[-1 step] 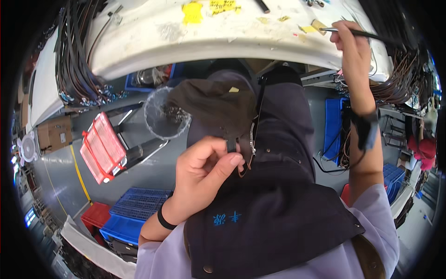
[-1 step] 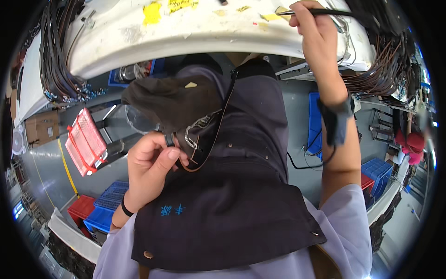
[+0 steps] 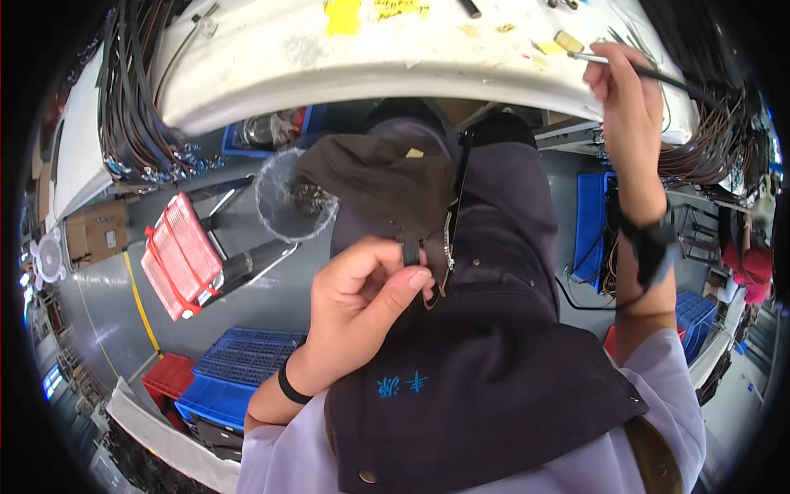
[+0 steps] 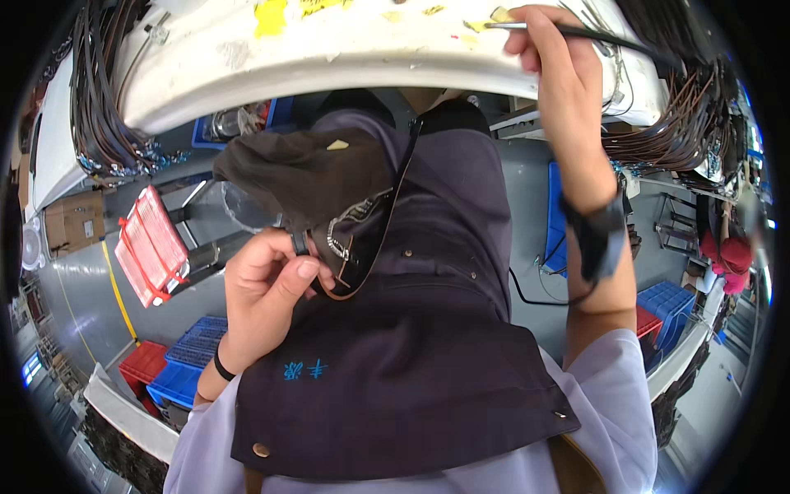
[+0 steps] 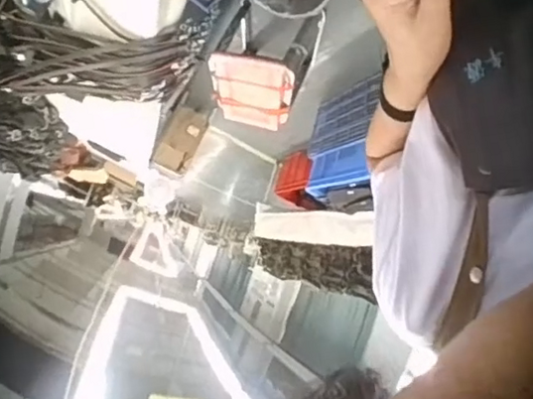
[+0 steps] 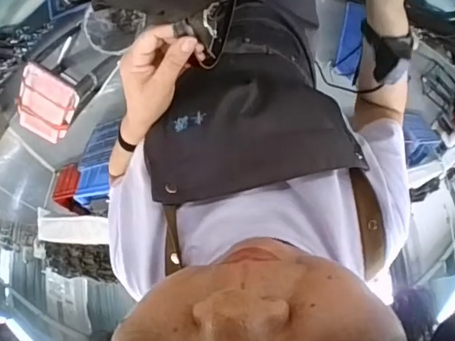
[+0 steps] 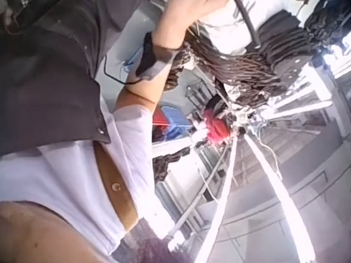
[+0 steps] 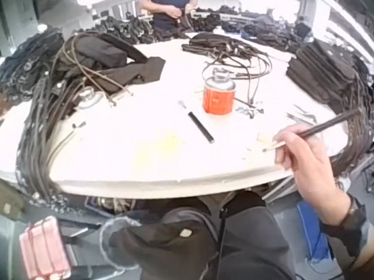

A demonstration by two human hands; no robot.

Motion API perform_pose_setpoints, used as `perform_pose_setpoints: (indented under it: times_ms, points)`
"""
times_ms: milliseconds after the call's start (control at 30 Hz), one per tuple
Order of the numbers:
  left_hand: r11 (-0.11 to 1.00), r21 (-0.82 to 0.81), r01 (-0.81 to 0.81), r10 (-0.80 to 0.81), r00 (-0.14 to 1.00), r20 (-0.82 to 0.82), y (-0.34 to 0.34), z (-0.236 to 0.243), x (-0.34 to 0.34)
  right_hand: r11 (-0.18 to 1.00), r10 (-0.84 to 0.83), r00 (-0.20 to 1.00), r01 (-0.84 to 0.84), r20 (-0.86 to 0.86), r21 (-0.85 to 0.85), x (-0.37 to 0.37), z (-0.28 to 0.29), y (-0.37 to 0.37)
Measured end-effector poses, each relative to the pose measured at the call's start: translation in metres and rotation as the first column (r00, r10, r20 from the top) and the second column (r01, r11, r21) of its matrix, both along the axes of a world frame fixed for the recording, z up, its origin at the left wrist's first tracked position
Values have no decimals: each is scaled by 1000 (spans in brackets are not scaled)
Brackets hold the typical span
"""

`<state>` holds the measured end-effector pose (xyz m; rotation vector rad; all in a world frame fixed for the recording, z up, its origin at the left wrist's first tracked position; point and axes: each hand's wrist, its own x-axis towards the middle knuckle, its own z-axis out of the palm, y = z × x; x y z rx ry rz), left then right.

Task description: Applying glue and finishing the edges of a leather bag component in a workshop.

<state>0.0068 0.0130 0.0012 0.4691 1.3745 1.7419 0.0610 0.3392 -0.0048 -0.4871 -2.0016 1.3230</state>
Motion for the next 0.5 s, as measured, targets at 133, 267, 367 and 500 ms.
perform_pose_setpoints:
  times_ms: [133, 267, 367, 500]
  points:
    - [998, -41, -53, 49, 995, -85, -1, -9, 8, 881, 301, 953, -262, 42, -394, 40, 25, -115]
    - [995, -71, -72, 46, 948, -315, 4, -9, 13, 816, 533, 831, -554, -158, -164, 47, 10, -146]
    - [994, 16, -104, 100, 888, -448, 3, -10, 18, 851, 520, 842, -495, -147, 176, 50, 3, -151]
    - [994, -9, -108, 83, 813, -576, 4, -10, 20, 831, 519, 844, -460, -135, 312, 49, 8, -157]
